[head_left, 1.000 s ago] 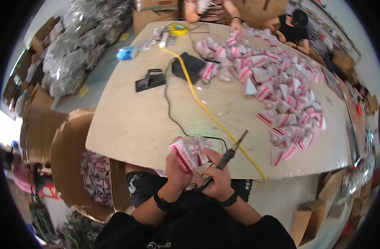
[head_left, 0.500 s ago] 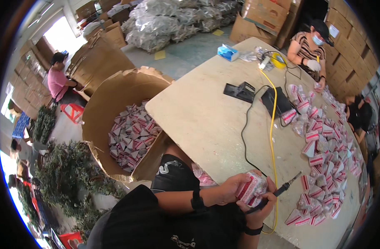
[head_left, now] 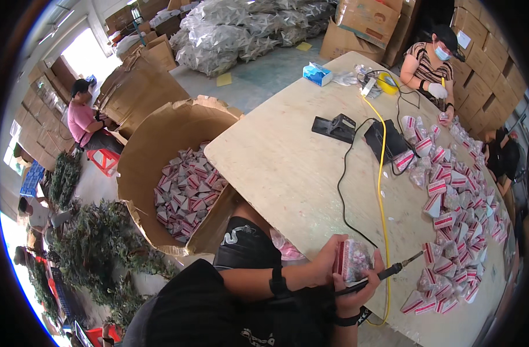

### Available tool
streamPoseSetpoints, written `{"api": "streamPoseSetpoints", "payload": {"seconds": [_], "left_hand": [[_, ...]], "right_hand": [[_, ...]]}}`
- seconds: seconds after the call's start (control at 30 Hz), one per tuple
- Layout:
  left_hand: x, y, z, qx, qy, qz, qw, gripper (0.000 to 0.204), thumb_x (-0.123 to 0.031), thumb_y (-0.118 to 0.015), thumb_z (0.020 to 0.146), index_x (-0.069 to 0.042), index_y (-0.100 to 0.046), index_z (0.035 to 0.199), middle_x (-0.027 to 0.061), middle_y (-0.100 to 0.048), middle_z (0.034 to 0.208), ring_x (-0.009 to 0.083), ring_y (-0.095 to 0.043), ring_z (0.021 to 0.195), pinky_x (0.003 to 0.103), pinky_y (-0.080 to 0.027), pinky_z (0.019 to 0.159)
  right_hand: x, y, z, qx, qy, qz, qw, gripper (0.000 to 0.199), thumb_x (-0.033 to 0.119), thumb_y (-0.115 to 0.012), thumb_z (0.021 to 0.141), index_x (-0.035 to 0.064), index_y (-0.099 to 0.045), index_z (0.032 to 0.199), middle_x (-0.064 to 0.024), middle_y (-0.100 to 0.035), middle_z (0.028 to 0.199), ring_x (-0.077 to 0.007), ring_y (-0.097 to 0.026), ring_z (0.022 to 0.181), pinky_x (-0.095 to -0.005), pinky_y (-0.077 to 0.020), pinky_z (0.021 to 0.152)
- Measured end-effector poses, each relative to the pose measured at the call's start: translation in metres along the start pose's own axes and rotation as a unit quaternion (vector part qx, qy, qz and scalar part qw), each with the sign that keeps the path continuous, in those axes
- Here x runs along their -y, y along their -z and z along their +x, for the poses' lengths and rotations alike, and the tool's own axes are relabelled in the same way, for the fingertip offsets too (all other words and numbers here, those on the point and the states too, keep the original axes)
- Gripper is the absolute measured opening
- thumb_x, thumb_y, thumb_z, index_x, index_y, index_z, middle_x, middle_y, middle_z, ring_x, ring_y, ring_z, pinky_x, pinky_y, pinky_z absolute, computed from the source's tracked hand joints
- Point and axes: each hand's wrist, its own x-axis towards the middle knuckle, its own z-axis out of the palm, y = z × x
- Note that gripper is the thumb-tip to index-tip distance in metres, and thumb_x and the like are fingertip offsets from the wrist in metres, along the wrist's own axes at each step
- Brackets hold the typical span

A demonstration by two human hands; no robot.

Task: The person uses a heated tool to fuse together triangular, cake-shaped squishies into a larger cluster. They pick up individual pieces from a table, press the tool along the edges to join them, and then toss the finished clusters into a large cardboard bin.

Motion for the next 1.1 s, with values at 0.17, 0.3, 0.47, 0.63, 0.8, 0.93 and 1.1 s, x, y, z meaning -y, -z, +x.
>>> {"api": "streamPoseSetpoints", "payload": {"seconds": [0.17,0.3,0.47,0.63,0.8,0.93,1.1], "left_hand": [[0.003,0.005,0.002,0.061,-0.022,0.039,0.997,0.045,-0.041,-0.040,0.099,-0.005,-0.061,0.117,0.0111,-0.069,0.104,0.0249,-0.067,0.093,0.038,-0.054,0.088],[0.009,0.009,0.006,0.089,-0.047,0.087,0.991,0.052,-0.045,-0.038,0.098,-0.005,-0.059,0.124,0.0124,-0.068,0.115,0.0262,-0.067,0.104,0.039,-0.053,0.094],[0.006,0.009,0.001,0.116,-0.010,0.050,0.992,0.053,-0.045,-0.037,0.099,-0.003,-0.059,0.124,0.0131,-0.067,0.117,0.0270,-0.066,0.106,0.040,-0.052,0.097],[-0.005,0.005,-0.009,0.068,0.022,0.009,0.997,0.058,-0.048,-0.035,0.099,-0.004,-0.057,0.130,0.0157,-0.066,0.125,0.0320,-0.064,0.113,0.044,-0.048,0.103],[0.002,0.004,-0.003,0.081,-0.026,0.019,0.996,0.063,-0.055,-0.035,0.103,-0.001,-0.059,0.124,0.0162,-0.068,0.116,0.0279,-0.069,0.104,0.039,-0.055,0.095],[-0.002,0.014,-0.008,0.058,-0.040,0.046,0.996,0.072,-0.065,-0.032,0.098,-0.005,-0.055,0.129,0.0175,-0.065,0.122,0.0348,-0.064,0.112,0.052,-0.053,0.096],[-0.022,0.027,0.001,0.168,-0.143,-0.025,0.975,0.075,-0.071,-0.031,0.095,-0.009,-0.053,0.131,0.0190,-0.062,0.126,0.0442,-0.062,0.113,0.064,-0.052,0.091]], "right_hand": [[-0.004,0.010,0.003,0.056,-0.080,0.092,0.991,0.083,0.051,-0.094,0.062,0.0077,-0.041,0.109,-0.0317,-0.050,0.139,-0.0459,-0.050,0.128,-0.0530,-0.0406,0.107],[-0.007,0.014,0.000,0.065,-0.082,0.107,0.989,0.084,0.049,-0.095,0.060,0.0078,-0.041,0.109,-0.0315,-0.050,0.138,-0.0444,-0.053,0.126,-0.0512,-0.0433,0.105],[0.001,0.016,0.002,0.041,-0.056,0.077,0.995,0.088,0.054,-0.095,0.056,0.0086,-0.040,0.108,-0.0314,-0.052,0.135,-0.0451,-0.054,0.125,-0.0517,-0.0440,0.105],[0.000,0.015,0.008,0.030,-0.028,0.045,0.998,0.092,0.059,-0.092,0.056,0.0087,-0.039,0.111,-0.0298,-0.053,0.135,-0.0424,-0.054,0.125,-0.0488,-0.0430,0.105],[-0.003,0.012,0.017,0.046,-0.016,0.044,0.998,0.089,0.055,-0.094,0.055,0.0072,-0.043,0.110,-0.0301,-0.053,0.135,-0.0447,-0.055,0.123,-0.0514,-0.0431,0.104],[0.010,0.009,0.023,0.042,-0.021,0.106,0.993,0.076,0.053,-0.088,0.068,0.0048,-0.049,0.112,-0.0262,-0.059,0.132,-0.0426,-0.058,0.114,-0.0501,-0.0421,0.103],[0.023,0.030,0.017,-0.041,-0.039,0.143,0.988,0.065,0.060,-0.044,0.101,0.0007,-0.041,0.127,-0.0253,-0.066,0.113,-0.0268,-0.061,0.093,-0.0421,-0.0480,0.087]]}}
